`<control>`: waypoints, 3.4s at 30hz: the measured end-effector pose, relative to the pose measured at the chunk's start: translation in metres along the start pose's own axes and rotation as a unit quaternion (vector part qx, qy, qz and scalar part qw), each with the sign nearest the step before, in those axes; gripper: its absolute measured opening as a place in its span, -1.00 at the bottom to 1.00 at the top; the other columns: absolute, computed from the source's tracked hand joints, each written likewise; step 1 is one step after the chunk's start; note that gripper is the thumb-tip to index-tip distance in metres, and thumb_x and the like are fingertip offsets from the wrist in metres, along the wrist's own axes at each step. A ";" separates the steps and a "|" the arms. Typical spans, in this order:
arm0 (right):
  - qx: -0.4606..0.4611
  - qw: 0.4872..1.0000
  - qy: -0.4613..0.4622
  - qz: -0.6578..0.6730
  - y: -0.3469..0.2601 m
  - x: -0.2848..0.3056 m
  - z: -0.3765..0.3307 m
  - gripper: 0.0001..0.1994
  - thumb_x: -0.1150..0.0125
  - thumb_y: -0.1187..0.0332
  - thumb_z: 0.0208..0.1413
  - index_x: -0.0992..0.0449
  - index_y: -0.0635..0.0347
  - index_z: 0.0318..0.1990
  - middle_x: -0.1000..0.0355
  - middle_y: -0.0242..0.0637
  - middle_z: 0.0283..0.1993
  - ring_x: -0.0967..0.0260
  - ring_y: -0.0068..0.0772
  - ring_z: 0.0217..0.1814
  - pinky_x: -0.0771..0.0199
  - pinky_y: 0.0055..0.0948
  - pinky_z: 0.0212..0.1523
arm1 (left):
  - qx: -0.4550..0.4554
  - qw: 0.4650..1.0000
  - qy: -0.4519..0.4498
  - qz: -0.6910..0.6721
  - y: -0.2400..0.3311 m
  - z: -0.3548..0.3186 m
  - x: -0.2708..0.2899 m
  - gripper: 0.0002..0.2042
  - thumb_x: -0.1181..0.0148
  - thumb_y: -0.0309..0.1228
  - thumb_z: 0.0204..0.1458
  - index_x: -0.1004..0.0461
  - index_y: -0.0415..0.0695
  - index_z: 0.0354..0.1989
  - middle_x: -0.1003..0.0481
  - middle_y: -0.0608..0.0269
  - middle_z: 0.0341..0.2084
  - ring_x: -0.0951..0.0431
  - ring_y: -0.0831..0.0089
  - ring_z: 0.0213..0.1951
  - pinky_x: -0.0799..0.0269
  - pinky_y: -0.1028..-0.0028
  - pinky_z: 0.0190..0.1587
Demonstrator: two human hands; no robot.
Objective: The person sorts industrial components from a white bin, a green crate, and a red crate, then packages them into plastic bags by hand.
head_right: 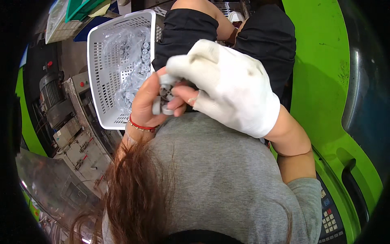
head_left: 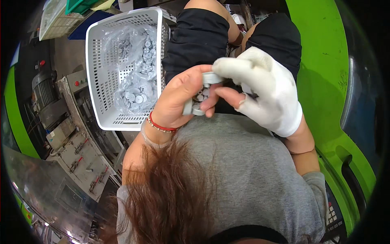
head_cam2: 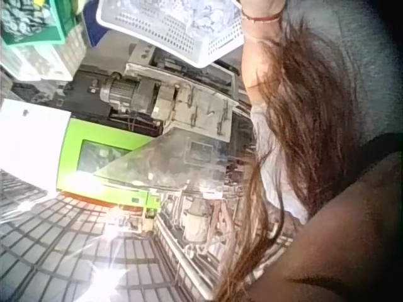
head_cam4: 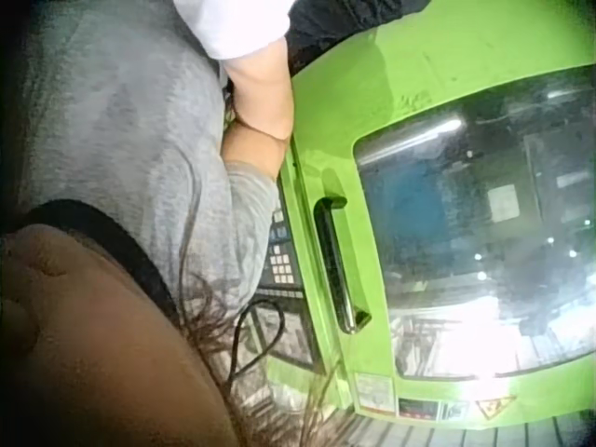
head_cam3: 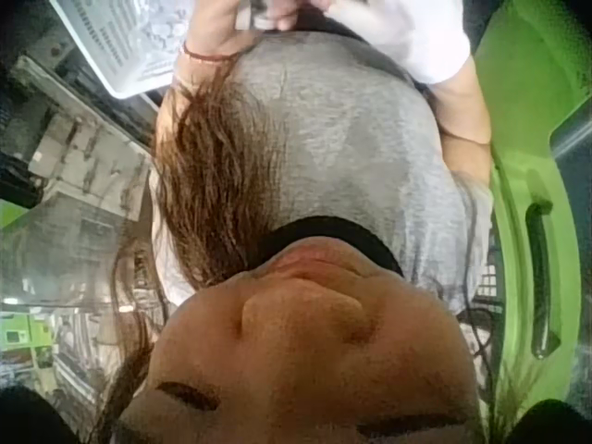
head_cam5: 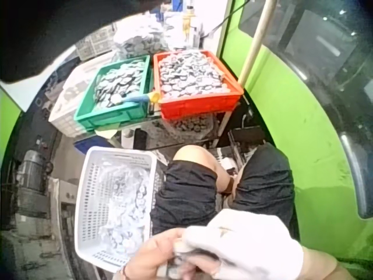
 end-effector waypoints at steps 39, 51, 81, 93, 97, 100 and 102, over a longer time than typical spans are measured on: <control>-0.279 0.452 -0.058 0.845 0.031 -0.028 -0.012 -0.69 0.00 0.22 0.11 -0.27 0.32 -0.17 -0.21 0.12 0.09 -0.39 -0.03 -0.14 -0.31 -0.65 -0.79 | -0.095 0.995 0.017 0.002 0.014 0.002 -0.012 -0.55 0.36 -0.15 0.24 -0.14 -0.28 0.11 -0.32 0.21 -0.50 -0.29 0.58 -0.59 -0.39 0.56 -0.50; -0.089 0.960 -0.082 0.251 0.006 -0.011 0.009 -0.69 -0.23 0.53 -0.23 -0.50 0.13 -0.22 -0.33 -0.33 -0.27 -0.32 -0.49 -0.36 -0.35 -0.54 -0.42 | -0.125 0.949 0.018 0.289 0.022 0.001 -0.007 -0.16 -0.28 -0.13 -0.09 0.11 -0.16 0.26 -0.31 0.17 -0.22 -0.36 0.56 -0.33 -0.40 0.58 -0.37; -0.120 0.954 0.043 0.273 0.001 -0.011 -0.004 -0.68 -0.31 0.61 -0.23 -0.46 0.25 -0.22 -0.35 -0.31 -0.23 -0.31 -0.57 -0.32 -0.31 -0.61 -0.39 | -0.042 0.999 -0.009 -0.006 0.011 -0.005 0.004 -0.48 -0.05 -0.07 0.08 -0.26 -0.32 -0.02 -0.36 0.19 -0.31 -0.26 0.67 -0.61 -0.35 0.59 -0.54; -0.097 0.961 0.014 0.258 -0.005 -0.001 0.003 -0.73 -0.30 0.58 -0.20 -0.47 0.25 -0.26 -0.38 -0.25 -0.24 -0.32 -0.52 -0.32 -0.31 -0.59 -0.34 | -0.015 0.957 -0.199 -0.209 0.002 -0.002 0.015 -0.40 0.31 -0.03 0.20 -0.04 -0.39 0.16 -0.27 0.13 -0.28 -0.19 0.65 -0.64 -0.31 0.56 -0.59; -0.122 0.958 0.024 0.260 -0.008 0.003 0.007 -0.75 -0.31 0.57 -0.20 -0.48 0.24 -0.28 -0.39 -0.26 -0.26 -0.33 -0.51 -0.33 -0.31 -0.59 -0.34 | -0.023 0.950 -0.198 -0.239 0.002 -0.002 0.012 -0.43 0.34 -0.08 0.22 0.08 -0.27 0.25 -0.27 0.10 -0.29 -0.20 0.62 -0.63 -0.33 0.54 -0.57; -0.091 0.971 0.001 0.222 -0.010 0.004 0.009 -0.76 -0.30 0.56 -0.20 -0.49 0.21 -0.28 -0.40 -0.28 -0.29 -0.36 -0.48 -0.34 -0.33 -0.58 -0.34 | -0.016 0.955 -0.189 -0.230 0.004 -0.003 0.011 -0.47 0.32 -0.12 0.23 0.12 -0.16 0.27 -0.28 0.08 -0.29 -0.20 0.61 -0.63 -0.35 0.51 -0.56; -0.075 0.982 0.009 0.171 -0.012 0.003 0.010 -0.75 -0.30 0.52 -0.20 -0.49 0.18 -0.27 -0.42 -0.29 -0.31 -0.38 -0.44 -0.35 -0.34 -0.56 -0.35 | -0.012 0.957 -0.182 -0.226 0.003 -0.002 0.013 -0.48 0.31 -0.13 0.23 0.13 -0.14 0.28 -0.28 0.07 -0.29 -0.21 0.60 -0.63 -0.35 0.51 -0.55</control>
Point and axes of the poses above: each hand's wrist, its own z-axis towards the middle knuckle, its own x-axis out of the back of the hand, y = z × x, the point moved 1 cm from there along z, towards the middle knuckle
